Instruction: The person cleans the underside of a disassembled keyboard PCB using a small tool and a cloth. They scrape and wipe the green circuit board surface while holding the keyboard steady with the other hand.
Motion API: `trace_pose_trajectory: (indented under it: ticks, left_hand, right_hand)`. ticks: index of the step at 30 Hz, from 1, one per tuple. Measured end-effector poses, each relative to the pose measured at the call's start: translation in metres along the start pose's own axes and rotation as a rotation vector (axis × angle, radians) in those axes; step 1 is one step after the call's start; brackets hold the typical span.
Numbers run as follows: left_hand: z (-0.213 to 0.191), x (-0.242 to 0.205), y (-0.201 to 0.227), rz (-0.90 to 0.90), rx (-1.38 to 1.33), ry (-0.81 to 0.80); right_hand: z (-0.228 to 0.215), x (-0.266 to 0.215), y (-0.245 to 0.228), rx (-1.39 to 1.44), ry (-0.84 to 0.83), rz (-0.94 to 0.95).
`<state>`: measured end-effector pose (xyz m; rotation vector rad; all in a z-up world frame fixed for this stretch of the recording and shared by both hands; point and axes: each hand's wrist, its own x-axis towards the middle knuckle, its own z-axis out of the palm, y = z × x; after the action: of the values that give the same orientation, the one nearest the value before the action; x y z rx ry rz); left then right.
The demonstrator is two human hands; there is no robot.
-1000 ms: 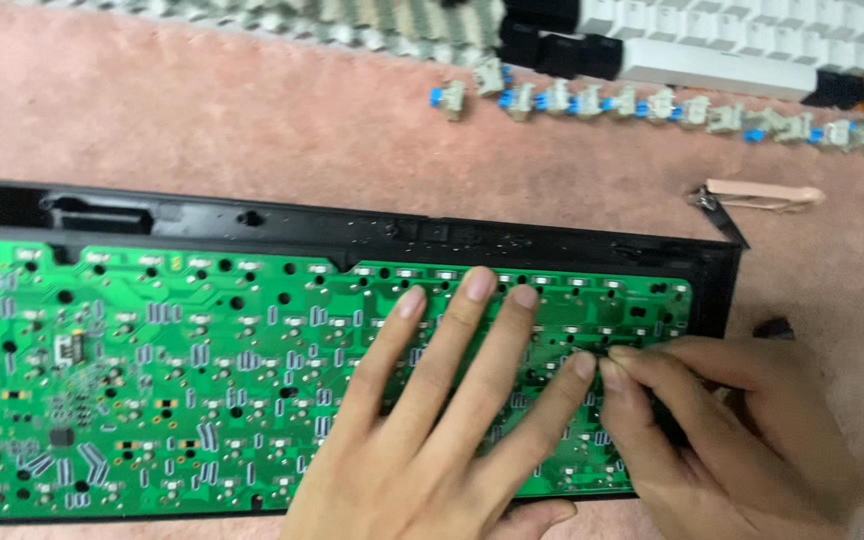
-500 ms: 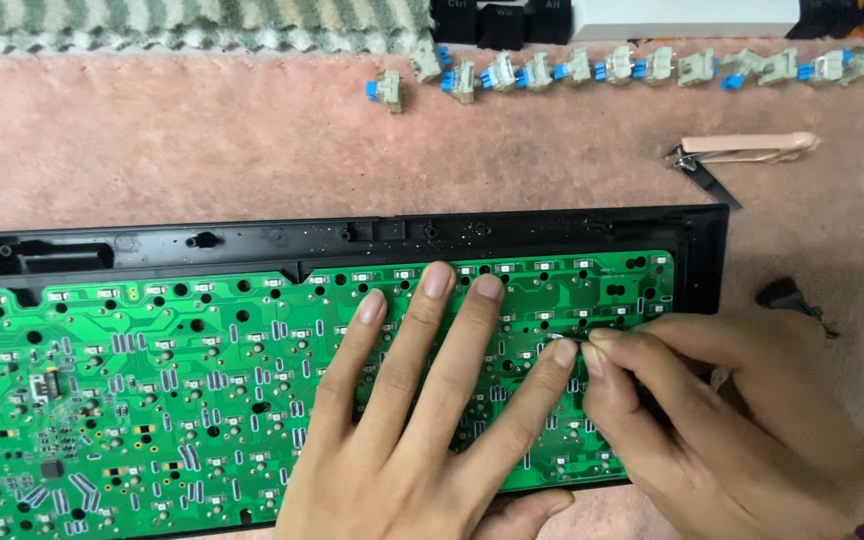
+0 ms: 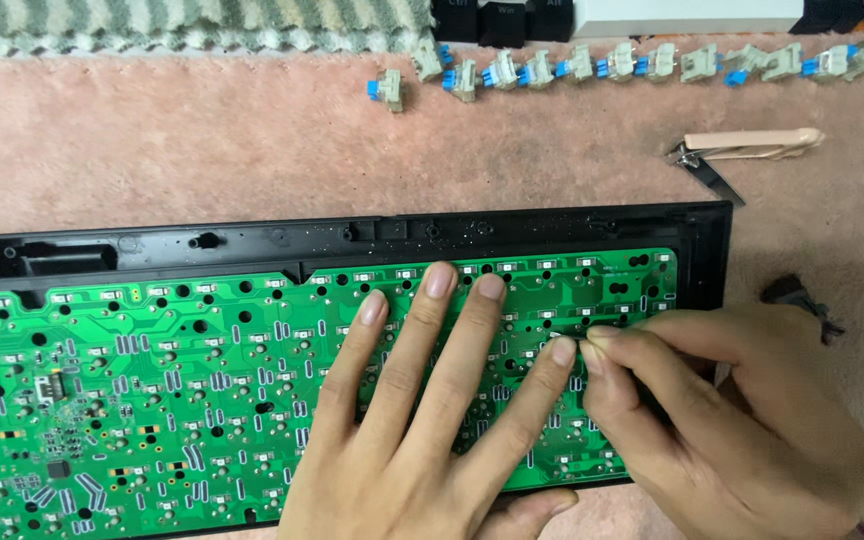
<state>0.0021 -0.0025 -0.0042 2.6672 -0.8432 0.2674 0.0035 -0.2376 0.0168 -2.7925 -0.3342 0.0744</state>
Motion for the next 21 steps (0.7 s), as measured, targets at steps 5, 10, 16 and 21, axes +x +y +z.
trace_pose_trajectory:
  ticks: [5, 10, 16, 21]
  left_hand:
    - [-0.001, 0.001, 0.003, -0.031, -0.016, 0.012]
    - [0.0, 0.0, 0.0, -0.009, -0.005, 0.006]
    - [-0.001, -0.002, -0.003, 0.03, -0.025, 0.005]
    - [-0.004, -0.002, -0.004, 0.04, -0.143, -0.003]
  right_hand:
    - [-0.004, 0.006, 0.012, 0.031, -0.282, 0.155]
    - [-0.001, 0.007, 0.011, 0.031, 0.032, -0.197]
    - [-0.001, -0.004, 0.008, 0.103, 0.157, -0.037]
    - [0.005, -0.024, 0.019, 0.048, 0.356, 0.113]
